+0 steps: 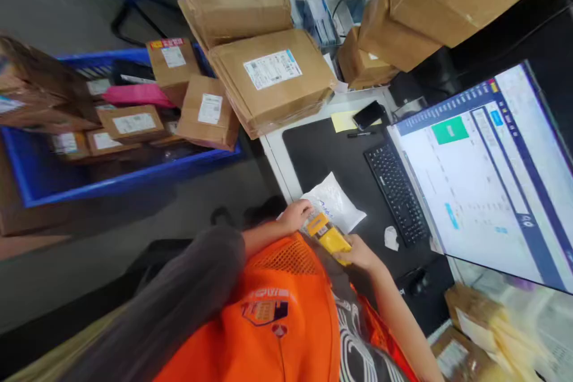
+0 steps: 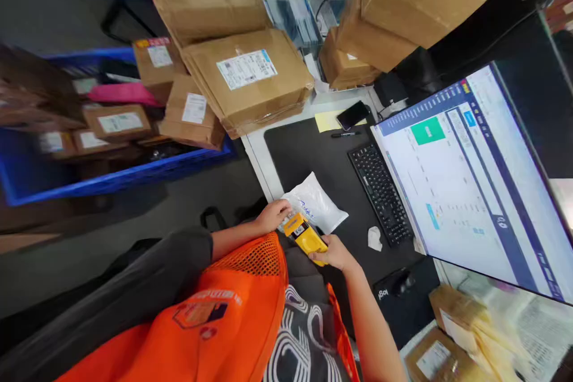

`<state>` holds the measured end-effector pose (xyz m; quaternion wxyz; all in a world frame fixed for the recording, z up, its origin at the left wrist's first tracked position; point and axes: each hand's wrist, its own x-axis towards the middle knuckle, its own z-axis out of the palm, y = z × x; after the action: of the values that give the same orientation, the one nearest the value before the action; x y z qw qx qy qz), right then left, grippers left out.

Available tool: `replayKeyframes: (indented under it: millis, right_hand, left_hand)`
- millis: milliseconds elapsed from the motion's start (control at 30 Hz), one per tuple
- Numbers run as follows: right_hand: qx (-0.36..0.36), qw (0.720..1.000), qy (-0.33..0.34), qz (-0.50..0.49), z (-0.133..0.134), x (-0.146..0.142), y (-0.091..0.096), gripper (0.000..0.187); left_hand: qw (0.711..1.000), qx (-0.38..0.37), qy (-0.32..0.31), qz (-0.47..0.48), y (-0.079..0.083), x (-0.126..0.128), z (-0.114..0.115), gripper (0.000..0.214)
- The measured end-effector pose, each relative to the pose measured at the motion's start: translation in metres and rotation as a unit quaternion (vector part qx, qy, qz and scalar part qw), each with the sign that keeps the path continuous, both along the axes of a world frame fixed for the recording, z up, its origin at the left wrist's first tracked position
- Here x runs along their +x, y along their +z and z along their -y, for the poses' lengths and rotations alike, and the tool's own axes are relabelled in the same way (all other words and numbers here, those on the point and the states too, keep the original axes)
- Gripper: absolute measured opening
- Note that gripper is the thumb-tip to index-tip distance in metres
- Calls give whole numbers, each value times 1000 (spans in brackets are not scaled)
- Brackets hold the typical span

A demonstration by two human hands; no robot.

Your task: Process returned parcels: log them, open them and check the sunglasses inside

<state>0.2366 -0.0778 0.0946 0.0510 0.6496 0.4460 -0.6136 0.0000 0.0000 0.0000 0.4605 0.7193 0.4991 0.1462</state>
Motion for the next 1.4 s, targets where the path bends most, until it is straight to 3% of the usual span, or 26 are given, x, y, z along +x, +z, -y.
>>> replayKeyframes:
  millis: [233,467,733,867,967,1033,1133,1233,1400]
  right_hand:
    - [-19,999,-7,40,11,14,11,39]
    - [-32,997,-8,71,2,8,12,38]
    - [-53,988,17,142,-11,-8,14,41]
    - [-52,982,38,178,-17,-20,11,44]
    - [-60,977,46,200,-20,-27,11,47]
    - [-65,974,51,209,-22,-29,11,49]
    - [-70,973,57,214,-24,-31,11,52]
    - [-79,972,64,214,-27,-32,13,55]
    - [-81,971,64,218,-25,-34,18,61]
  left_hand:
    - [997,36,-1,-69,-12,-26,-12,23]
    - [979,113,-106,-133,-24,-25,-14,25]
    - [946,204,-207,-146,-20,-22,-28,28]
    - [936,231,-207,-166,-16,-20,-41,25]
    - [933,253,-174,-188,-10,-25,-48,40]
    - [928,274,-172,-182,-6,-30,-43,51]
    - [907,291,-284,-106,-9,-33,-24,59]
    - [885,271,-373,-63,-23,-29,-6,61]
    - [886,242,-389,-78,-42,-22,-1,92]
